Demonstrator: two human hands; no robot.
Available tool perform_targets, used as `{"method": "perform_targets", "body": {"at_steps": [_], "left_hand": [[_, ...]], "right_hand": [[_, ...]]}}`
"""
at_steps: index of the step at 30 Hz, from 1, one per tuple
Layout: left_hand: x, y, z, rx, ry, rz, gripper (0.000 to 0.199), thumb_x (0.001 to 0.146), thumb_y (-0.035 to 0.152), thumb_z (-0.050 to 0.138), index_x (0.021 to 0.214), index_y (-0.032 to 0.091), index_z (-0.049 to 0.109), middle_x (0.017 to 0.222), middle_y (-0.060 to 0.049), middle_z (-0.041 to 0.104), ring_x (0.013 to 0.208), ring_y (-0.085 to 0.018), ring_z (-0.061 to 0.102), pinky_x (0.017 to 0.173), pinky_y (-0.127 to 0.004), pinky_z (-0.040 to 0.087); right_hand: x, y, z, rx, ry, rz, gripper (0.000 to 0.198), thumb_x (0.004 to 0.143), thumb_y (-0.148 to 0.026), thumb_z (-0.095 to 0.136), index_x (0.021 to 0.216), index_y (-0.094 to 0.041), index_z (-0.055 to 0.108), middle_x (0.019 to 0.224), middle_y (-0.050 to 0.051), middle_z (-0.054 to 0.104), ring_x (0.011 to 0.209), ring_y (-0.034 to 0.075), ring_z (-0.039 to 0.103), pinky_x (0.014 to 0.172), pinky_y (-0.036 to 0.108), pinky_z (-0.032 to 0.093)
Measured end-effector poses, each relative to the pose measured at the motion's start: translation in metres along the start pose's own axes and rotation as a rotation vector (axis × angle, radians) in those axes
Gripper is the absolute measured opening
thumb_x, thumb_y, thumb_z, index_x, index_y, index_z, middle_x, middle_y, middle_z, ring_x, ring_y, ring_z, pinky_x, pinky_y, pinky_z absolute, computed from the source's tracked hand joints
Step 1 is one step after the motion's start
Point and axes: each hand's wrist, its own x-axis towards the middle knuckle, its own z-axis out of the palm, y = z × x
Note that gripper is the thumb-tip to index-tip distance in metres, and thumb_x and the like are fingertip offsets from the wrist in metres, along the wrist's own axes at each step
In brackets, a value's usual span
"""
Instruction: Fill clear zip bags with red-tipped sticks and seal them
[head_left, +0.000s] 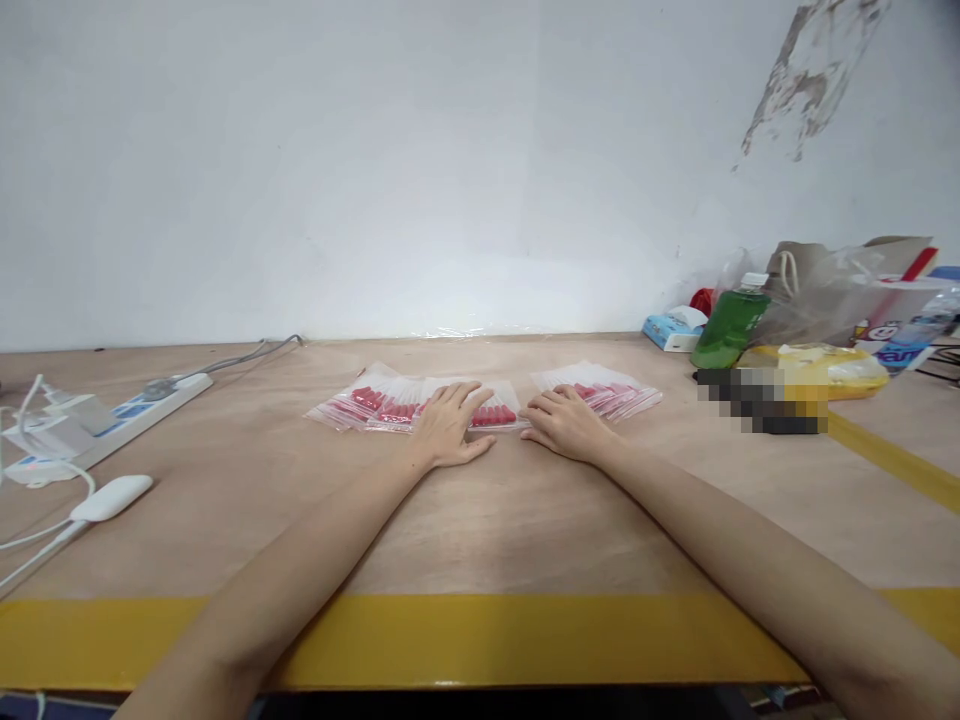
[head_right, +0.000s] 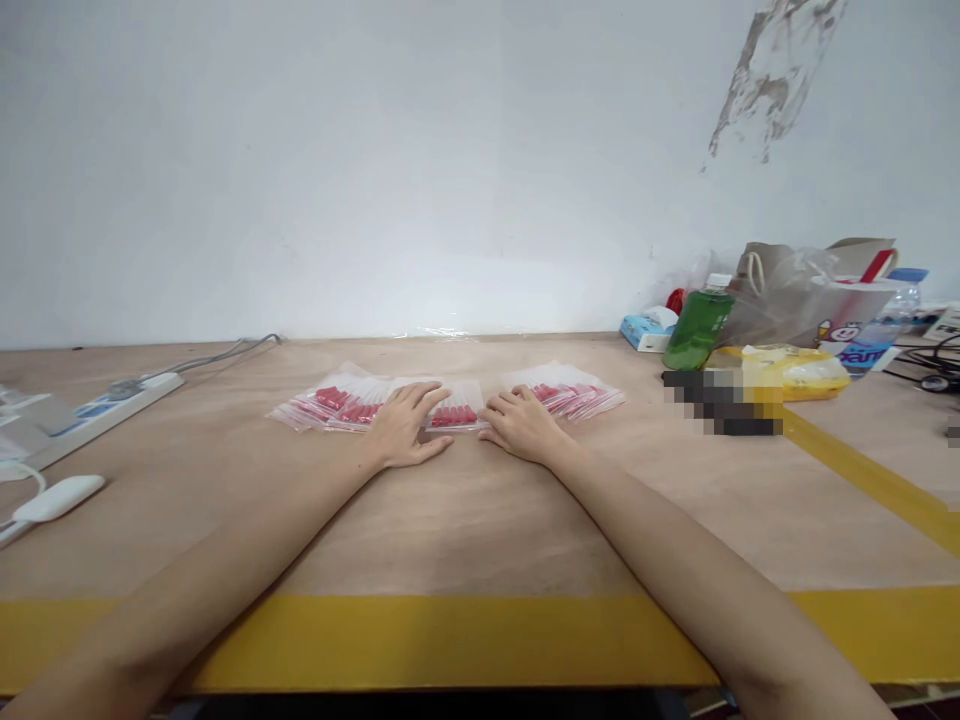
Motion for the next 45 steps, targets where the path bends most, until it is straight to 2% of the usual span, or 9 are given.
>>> {"method": "perform_targets", "body": {"at_steps": [4,8,12,17,22,26,32,39,45], "left_hand": [[0.012,-0.002,0.004,-0.024,-0.217,0.094,0.056,0.084,0.045,0.045,0.134,0.022,0.032,0.138,-0.010,0.033,0.126,-0.026,0.029,0.103,-0.042,0.022],[0.017,-0.013,0.005,-0.043,-0.429,0.102,0.048,0.088,0.051,0.033,0.131,0.029,0.035,0.134,-0.006,0.040,0.123,-0.024,0.035,0.103,-0.049,0.017],[0.009,-0.024,0.000,-0.064,-0.471,0.034,0.051,0.087,0.056,0.032,0.131,0.031,0.034,0.135,-0.005,0.039,0.123,-0.026,0.035,0.097,-0.051,0.023],[-0.004,-0.034,-0.009,-0.074,-0.498,-0.014,0.048,0.089,0.055,0.027,0.131,0.033,0.033,0.137,-0.004,0.036,0.125,-0.026,0.031,0.096,-0.051,0.026],[-0.011,-0.042,-0.010,-0.041,-0.454,-0.052,0.039,0.093,0.038,0.024,0.130,0.032,0.037,0.136,-0.003,0.038,0.126,-0.023,0.031,0.098,-0.048,0.026],[-0.016,-0.041,-0.006,0.009,-0.377,-0.084,0.039,0.091,0.026,0.030,0.128,0.029,0.040,0.136,-0.004,0.037,0.126,-0.025,0.030,0.098,-0.051,0.026],[-0.004,-0.012,0.000,-0.038,-0.128,-0.007,0.033,0.083,0.027,0.046,0.115,0.020,0.052,0.120,-0.007,0.052,0.115,-0.022,0.044,0.100,-0.043,0.030],[0.017,0.009,0.024,-0.047,-0.046,0.048,0.026,0.080,0.015,0.050,0.104,0.018,0.057,0.102,-0.006,0.060,0.091,-0.018,0.057,0.076,-0.028,0.048],[0.013,0.005,0.034,0.039,-0.042,0.096,0.018,0.086,0.016,0.045,0.083,0.016,0.062,0.090,-0.005,0.063,0.079,-0.015,0.060,0.068,-0.025,0.049]], "right_hand": [[-0.009,0.018,-0.019,0.045,-0.063,0.112,0.044,0.082,-0.053,0.041,0.104,-0.019,0.059,0.105,0.010,0.059,0.097,0.023,0.050,0.088,0.041,0.025],[-0.029,0.054,-0.029,0.038,-0.224,0.239,0.055,0.075,-0.059,0.044,0.116,-0.024,0.054,0.117,0.012,0.054,0.108,0.029,0.047,0.094,0.054,0.016],[-0.047,0.074,-0.029,0.054,-0.364,0.328,0.058,0.072,-0.051,0.048,0.125,-0.029,0.045,0.127,0.011,0.047,0.114,0.032,0.042,0.093,0.063,0.011],[-0.044,0.061,-0.019,0.069,-0.298,0.350,0.046,0.077,-0.034,0.043,0.123,-0.030,0.047,0.124,0.007,0.051,0.109,0.026,0.048,0.097,0.060,0.010],[-0.021,0.045,-0.005,-0.007,-0.250,0.291,0.033,0.084,-0.024,0.037,0.108,-0.028,0.060,0.109,0.004,0.062,0.096,0.020,0.057,0.101,0.053,0.012],[-0.005,0.031,0.003,0.065,-0.251,0.250,0.032,0.086,-0.022,0.037,0.106,-0.028,0.062,0.104,0.004,0.065,0.094,0.019,0.059,0.096,0.041,0.029],[0.011,0.003,0.013,0.353,-0.079,0.402,0.032,0.088,-0.031,0.037,0.109,-0.029,0.061,0.107,0.001,0.064,0.096,0.018,0.060,0.079,0.030,0.045],[0.006,-0.002,0.023,0.602,0.083,0.296,0.033,0.081,-0.027,0.048,0.112,-0.024,0.057,0.110,0.003,0.062,0.098,0.017,0.057,0.081,0.031,0.046],[-0.010,0.008,0.013,0.291,0.078,0.233,0.031,0.078,-0.026,0.051,0.107,-0.018,0.059,0.102,0.008,0.061,0.092,0.019,0.056,0.077,0.031,0.040]]}}
